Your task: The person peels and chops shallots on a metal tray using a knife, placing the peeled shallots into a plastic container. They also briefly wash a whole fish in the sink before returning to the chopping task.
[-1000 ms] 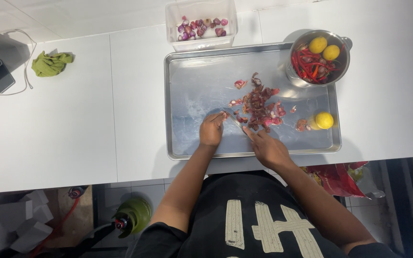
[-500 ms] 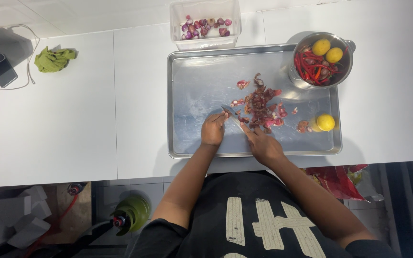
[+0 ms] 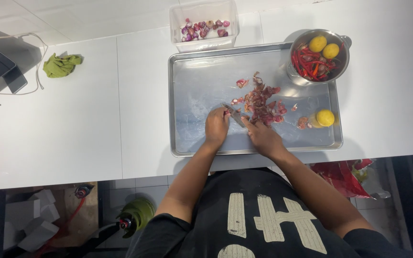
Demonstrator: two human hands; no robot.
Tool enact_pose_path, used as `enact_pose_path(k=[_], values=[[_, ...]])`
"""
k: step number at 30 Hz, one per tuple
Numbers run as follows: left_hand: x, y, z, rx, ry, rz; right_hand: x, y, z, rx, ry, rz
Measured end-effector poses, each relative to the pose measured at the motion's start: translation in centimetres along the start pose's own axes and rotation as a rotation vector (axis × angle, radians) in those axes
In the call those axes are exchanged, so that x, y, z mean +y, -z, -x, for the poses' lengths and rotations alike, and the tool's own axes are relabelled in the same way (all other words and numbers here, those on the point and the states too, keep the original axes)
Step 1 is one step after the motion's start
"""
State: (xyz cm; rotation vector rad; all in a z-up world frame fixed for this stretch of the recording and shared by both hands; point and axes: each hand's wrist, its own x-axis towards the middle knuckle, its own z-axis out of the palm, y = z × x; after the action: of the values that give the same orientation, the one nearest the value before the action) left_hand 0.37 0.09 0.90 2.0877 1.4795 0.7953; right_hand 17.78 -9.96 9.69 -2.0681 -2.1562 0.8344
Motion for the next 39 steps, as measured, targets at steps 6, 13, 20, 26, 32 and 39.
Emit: enact_pose_path(k=[6,13,20,26,32,39], values=[[0.6,-0.4,-1.1,0.103,0.504,0.333,0.8,-1.5,-0.5,0.03,0.02,-0.013],[1.8,1.7,-0.6,0.188,0.685,0.827,-0.1,-0.2,0.5,0.03,-0.022,-0.154],[7.7,7.1,2.8,0.078,0.445,1.269,-3.2,4.1,2.0,0.287,-0.047,-0.777],[11.9,10.1,3.5,0.062,0.278,1.172,-5.5,5.8,1.5,0.524,-0.05,-0.979],[11.7,9.8,3.0,0.021,0.278,1.102,-6.2,7.1,1.5,0.542,-0.091,-0.945],[12.8,10.8,2.1,-0.142,0.544,1.597,-7.9,10.3,3.1,0.467,-0.055,-1.016]])
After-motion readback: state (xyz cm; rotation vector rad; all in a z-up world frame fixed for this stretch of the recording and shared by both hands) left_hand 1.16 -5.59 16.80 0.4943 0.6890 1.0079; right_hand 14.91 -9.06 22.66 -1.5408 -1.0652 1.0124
